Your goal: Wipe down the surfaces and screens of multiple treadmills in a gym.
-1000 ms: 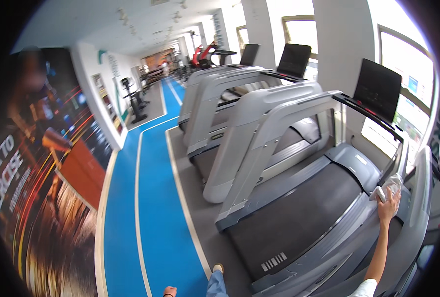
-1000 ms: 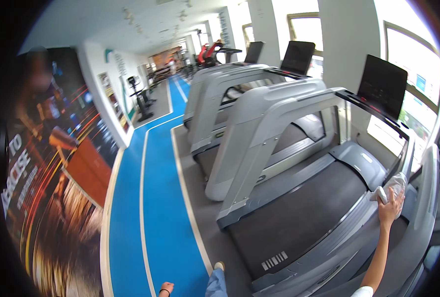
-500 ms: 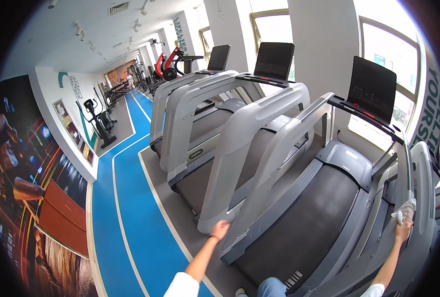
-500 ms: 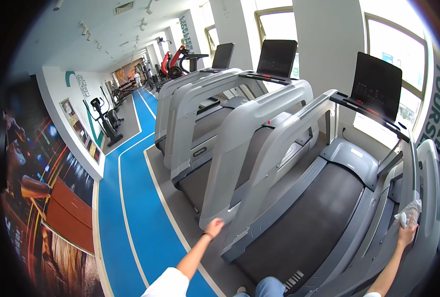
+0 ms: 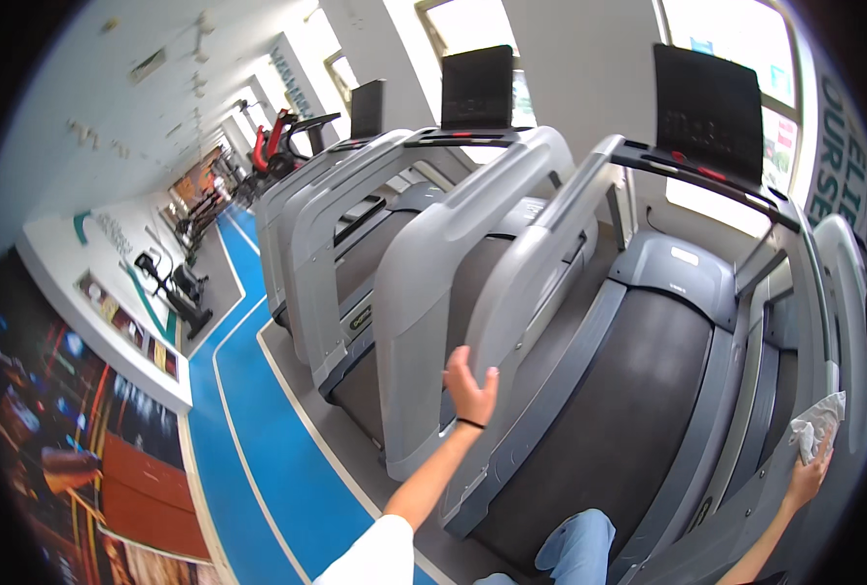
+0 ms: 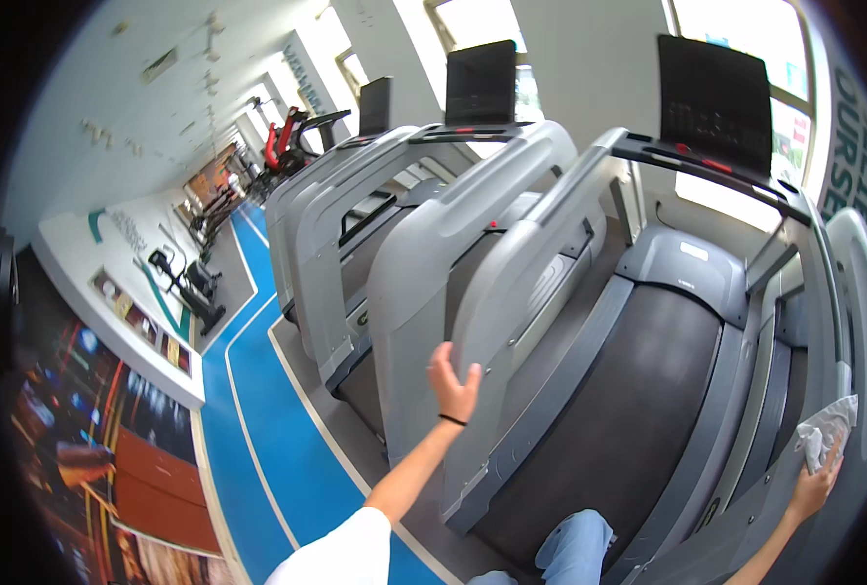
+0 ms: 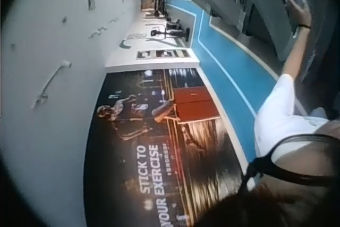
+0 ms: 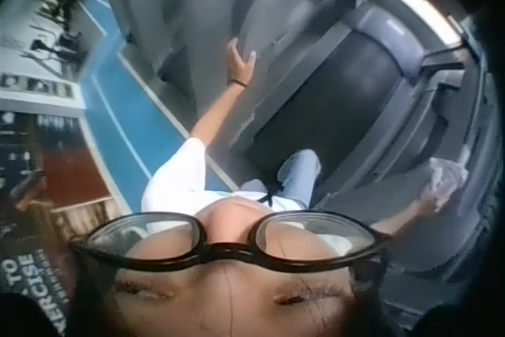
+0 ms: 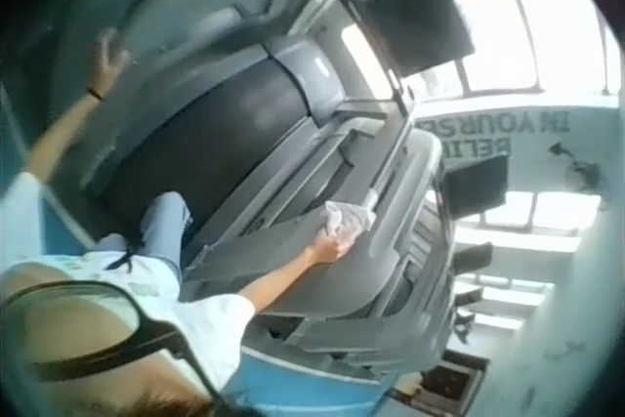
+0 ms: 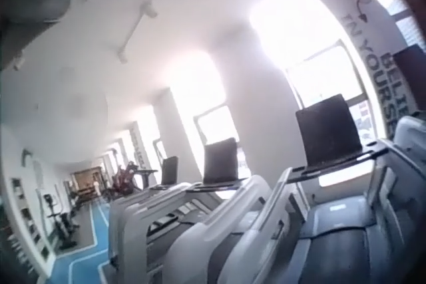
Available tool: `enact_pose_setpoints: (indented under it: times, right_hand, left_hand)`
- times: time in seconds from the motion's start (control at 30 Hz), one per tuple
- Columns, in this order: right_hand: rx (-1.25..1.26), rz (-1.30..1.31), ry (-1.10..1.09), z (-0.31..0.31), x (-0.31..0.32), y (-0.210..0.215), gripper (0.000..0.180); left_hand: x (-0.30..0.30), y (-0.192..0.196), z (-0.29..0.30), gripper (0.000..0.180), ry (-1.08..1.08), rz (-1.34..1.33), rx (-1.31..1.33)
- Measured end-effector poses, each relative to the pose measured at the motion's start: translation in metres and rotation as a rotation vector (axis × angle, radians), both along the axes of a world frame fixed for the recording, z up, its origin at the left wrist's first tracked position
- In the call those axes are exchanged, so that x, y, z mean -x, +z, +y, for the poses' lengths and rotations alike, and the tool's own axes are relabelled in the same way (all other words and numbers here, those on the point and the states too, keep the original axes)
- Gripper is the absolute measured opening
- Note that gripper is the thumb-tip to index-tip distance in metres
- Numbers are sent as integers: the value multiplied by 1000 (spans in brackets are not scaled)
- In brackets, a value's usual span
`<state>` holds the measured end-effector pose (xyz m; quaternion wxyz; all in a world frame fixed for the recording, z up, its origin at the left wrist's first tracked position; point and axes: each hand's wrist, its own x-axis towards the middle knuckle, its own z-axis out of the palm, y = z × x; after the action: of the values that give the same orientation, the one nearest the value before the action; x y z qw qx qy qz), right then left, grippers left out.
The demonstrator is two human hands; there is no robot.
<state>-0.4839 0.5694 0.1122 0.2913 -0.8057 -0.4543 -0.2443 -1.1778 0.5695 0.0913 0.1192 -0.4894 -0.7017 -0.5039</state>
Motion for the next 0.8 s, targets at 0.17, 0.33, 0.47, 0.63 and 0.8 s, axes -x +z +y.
enact_pose_setpoints:
  times: [0.17, 0.33, 0.47, 0.63, 0.8]
  right_hand:
    - [72, -14, -28, -37, 58, 35, 83]
    - [268, 335, 105, -43, 75, 81, 112]
    - [86, 843, 208, -47, 41, 54, 117]
    - [296, 601, 19, -27, 59, 60, 104]
    - [295, 479, -167, -19, 64, 52, 81]
  left_hand:
    - [29, 43, 30, 66, -253, -123, 240]
    - [31, 93, 95, 55, 57, -41, 384]
    - [13, 119, 147, 68, 75, 263, 591]
    - [45, 79, 155, 71, 239, -58, 847]
    - [32, 89, 157, 77, 409, -71, 957]
